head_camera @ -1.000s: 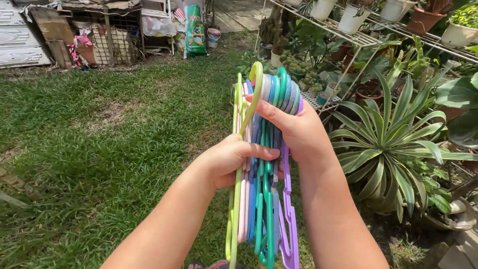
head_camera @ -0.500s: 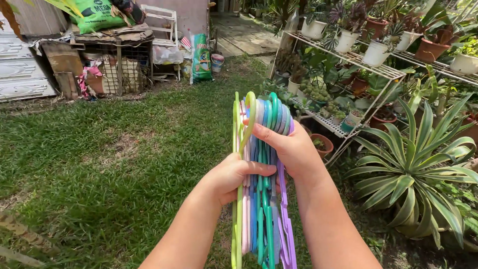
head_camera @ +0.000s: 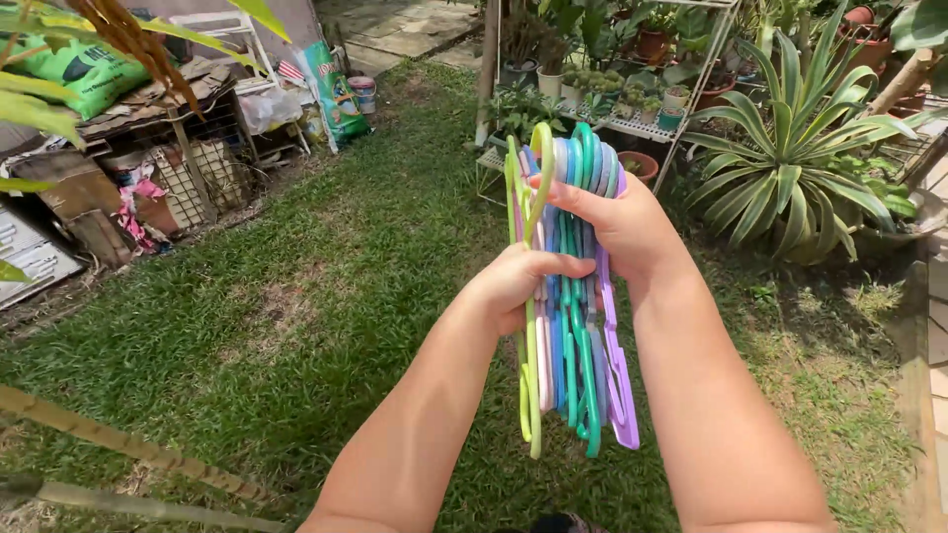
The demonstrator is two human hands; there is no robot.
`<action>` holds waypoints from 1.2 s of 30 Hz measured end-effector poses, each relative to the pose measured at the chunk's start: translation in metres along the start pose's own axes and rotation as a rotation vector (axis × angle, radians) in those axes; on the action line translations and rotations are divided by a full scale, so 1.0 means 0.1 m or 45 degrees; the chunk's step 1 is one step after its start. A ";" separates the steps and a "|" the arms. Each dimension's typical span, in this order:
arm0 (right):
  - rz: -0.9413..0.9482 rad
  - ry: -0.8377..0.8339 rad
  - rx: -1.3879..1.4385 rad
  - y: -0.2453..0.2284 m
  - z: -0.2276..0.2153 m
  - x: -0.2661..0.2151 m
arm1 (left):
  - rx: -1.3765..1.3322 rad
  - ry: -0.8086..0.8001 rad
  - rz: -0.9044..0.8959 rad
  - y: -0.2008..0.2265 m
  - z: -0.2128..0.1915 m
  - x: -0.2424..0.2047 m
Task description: The person takes clothes from a laundry basket and hangs them on a clothesline using hangers. They handle several garments one at a time, including a patterned top, a colorful dress, and a black shirt, placing each on a hanger and then on the line.
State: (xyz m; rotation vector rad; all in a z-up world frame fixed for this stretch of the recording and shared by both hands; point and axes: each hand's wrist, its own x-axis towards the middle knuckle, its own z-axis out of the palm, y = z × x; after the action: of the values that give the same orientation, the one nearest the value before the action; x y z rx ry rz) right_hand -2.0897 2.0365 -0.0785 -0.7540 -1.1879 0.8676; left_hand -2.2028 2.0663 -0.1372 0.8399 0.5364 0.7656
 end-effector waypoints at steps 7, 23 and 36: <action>0.026 0.026 -0.064 -0.12 0.40 -1.14 | -0.043 -0.022 -0.011 -0.46 -0.05 -1.19; 0.135 0.397 -0.068 -0.72 1.70 -3.99 | -0.094 -0.194 -0.349 -1.40 -0.23 -4.06; 0.148 0.685 -0.295 -0.93 3.86 -5.72 | -0.124 -0.467 -0.521 -1.45 -1.34 -6.30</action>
State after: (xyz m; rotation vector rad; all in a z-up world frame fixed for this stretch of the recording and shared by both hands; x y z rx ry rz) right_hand -2.5327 1.5080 -0.1763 -1.1697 -0.7729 0.5698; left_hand -2.6291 1.5752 -0.2526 0.7272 0.3230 0.2508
